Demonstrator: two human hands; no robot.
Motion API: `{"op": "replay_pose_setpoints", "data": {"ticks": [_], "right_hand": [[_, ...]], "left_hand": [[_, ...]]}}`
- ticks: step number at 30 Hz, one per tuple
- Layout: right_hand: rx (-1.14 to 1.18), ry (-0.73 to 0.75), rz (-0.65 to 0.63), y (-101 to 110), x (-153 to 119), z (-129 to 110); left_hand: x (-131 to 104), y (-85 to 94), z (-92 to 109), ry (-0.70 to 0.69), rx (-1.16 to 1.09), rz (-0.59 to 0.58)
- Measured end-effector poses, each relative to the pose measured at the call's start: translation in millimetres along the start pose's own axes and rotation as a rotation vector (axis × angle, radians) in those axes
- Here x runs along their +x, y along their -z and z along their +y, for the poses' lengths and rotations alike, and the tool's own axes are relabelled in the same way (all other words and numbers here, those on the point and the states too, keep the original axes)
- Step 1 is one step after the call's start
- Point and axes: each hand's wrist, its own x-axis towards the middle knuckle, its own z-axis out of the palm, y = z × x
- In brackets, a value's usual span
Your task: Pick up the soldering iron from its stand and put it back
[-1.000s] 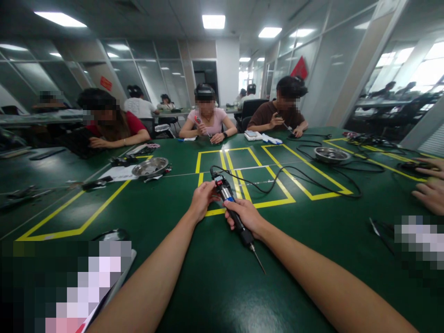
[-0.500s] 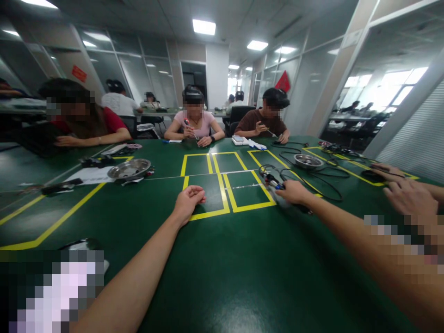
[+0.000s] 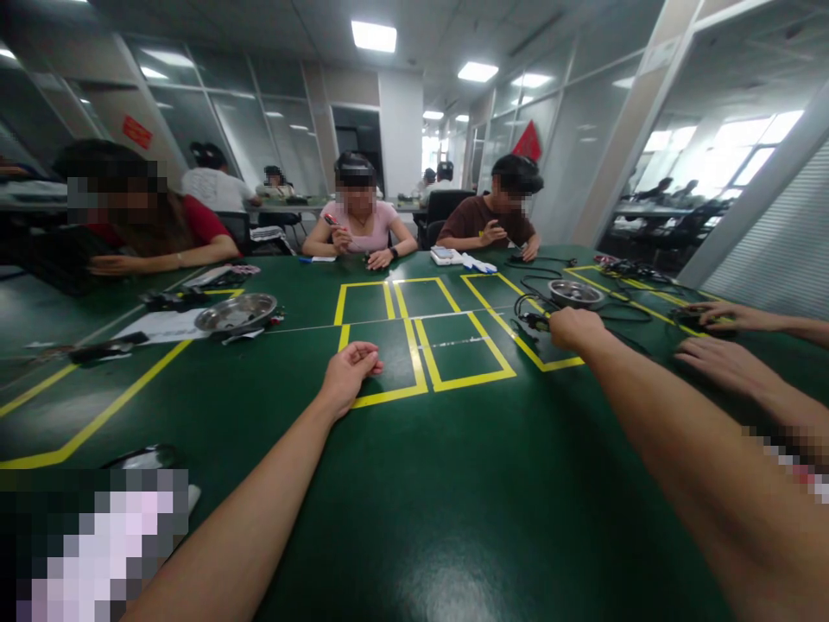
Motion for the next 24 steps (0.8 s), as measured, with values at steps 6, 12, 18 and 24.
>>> {"op": "replay_pose_setpoints", "data": {"ticks": [6, 12, 18, 24], "right_hand": [[0.090, -0.099, -0.148, -14, -2, -41], [0.865, -0.025, -0.331, -31, -40, -127], [1.477, 0.154, -0.757, -41, -128, -201], [1.685, 0.163, -0.860, -46, -187, -225]], "left_hand": [[2, 2.8, -2, 0.007, -0.012, -0.007], [4, 4.4, -4, 0.083, -0.065, 0.038], [5, 3.3, -1, 0.133, -0.181, 0.116], [2, 2.6, -2, 0.126, -0.114, 0.011]]}}
